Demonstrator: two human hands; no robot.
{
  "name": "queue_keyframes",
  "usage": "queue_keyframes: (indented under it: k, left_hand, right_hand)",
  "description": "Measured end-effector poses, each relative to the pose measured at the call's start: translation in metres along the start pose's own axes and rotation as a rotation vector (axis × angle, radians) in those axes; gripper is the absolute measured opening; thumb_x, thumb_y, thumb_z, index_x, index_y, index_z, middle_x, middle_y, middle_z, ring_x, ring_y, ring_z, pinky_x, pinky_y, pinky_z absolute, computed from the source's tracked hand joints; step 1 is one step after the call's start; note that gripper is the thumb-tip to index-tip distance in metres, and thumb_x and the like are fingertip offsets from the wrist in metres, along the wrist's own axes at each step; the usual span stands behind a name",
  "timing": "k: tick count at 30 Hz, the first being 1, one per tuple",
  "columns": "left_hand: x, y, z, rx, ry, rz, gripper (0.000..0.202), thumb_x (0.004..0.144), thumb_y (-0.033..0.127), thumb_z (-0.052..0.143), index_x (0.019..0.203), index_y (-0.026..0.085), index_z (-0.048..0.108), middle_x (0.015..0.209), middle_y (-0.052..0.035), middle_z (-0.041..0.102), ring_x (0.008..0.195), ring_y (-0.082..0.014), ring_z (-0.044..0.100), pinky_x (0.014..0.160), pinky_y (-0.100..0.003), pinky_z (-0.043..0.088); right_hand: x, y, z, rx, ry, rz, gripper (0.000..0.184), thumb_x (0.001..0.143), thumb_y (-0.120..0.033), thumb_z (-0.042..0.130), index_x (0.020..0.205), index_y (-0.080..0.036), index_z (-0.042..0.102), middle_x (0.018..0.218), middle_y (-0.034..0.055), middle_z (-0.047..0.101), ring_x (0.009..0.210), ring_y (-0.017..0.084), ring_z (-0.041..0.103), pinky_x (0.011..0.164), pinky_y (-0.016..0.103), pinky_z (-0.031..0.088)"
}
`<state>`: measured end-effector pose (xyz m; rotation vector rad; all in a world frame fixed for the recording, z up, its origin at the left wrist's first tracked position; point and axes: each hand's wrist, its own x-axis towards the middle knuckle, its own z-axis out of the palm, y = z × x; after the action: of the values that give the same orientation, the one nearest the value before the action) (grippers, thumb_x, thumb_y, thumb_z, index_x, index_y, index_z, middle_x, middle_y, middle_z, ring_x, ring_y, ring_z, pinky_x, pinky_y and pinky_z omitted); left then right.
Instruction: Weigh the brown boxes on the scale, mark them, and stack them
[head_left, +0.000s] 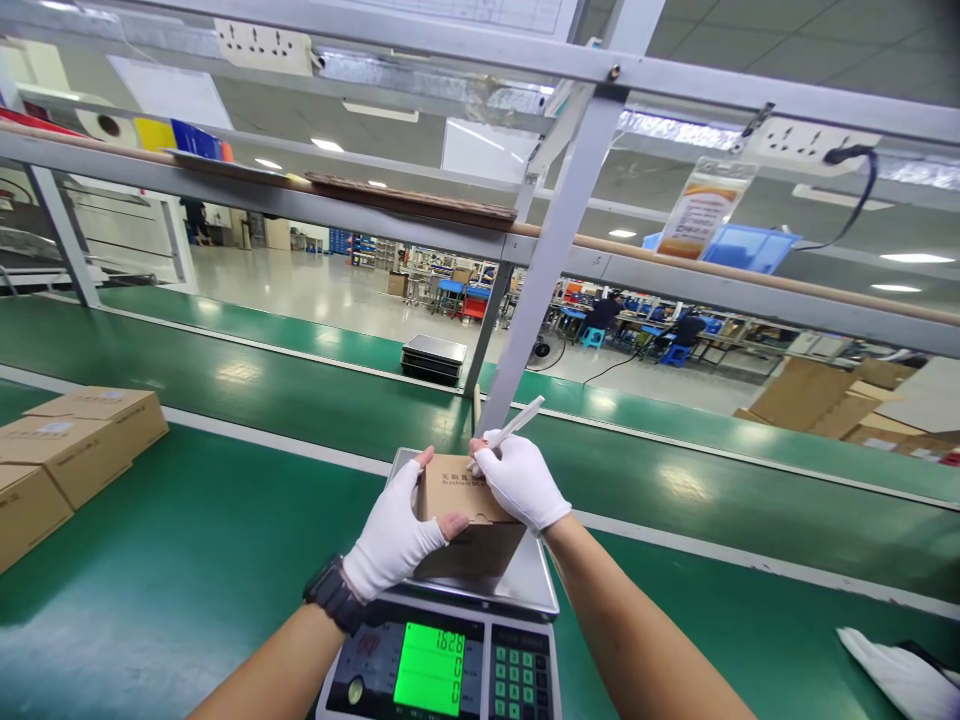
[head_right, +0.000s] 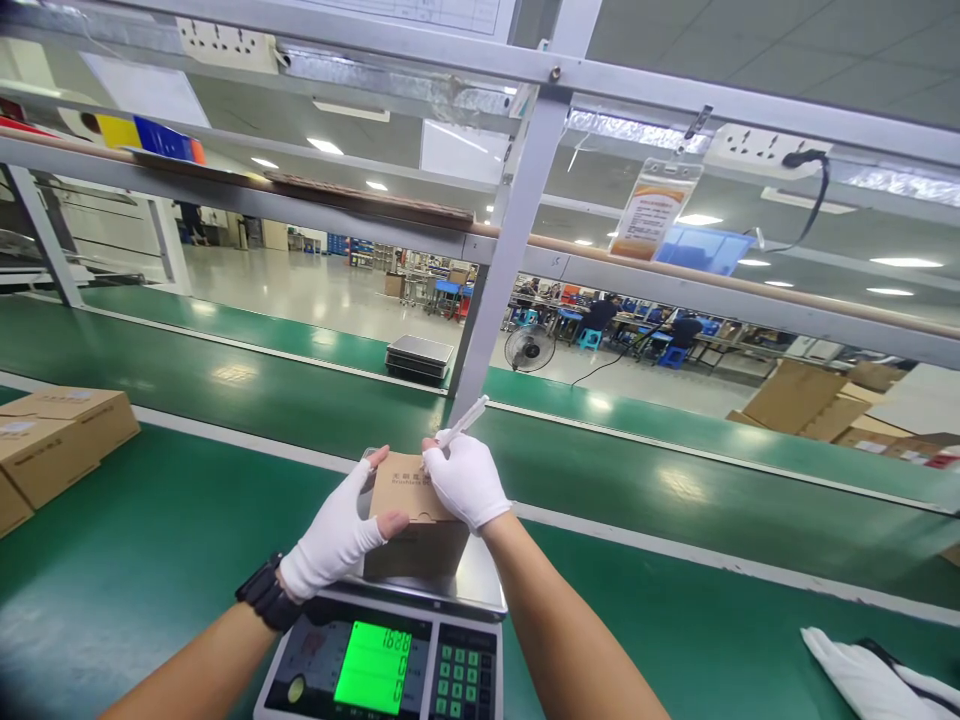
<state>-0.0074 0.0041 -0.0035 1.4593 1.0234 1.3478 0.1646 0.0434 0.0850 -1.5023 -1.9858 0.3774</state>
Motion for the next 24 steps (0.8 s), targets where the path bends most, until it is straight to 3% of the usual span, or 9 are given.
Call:
queue_keyframes:
  k: [24]
  left_hand:
    - [-0.0021, -0.0004, 0.0016, -0.022, 0.003, 0.009, 0.098, 0.062, 0.053, 0.081, 0.141, 0.018, 0.034, 0.138, -0.0140, 0.046, 0.124, -0.0304, 0.049, 0.108, -0.045, 0.041]
  right_hand:
    - [-0.0020, 0.0012, 0.0012, -0.007, 0.056, 0.026, 0.027, 0.089, -0.029, 0.048, 0.067, -0.020, 0.059, 0.073, 0.0038, 0.067, 0.071, 0.020, 0.061, 0.067, 0.026, 0.040]
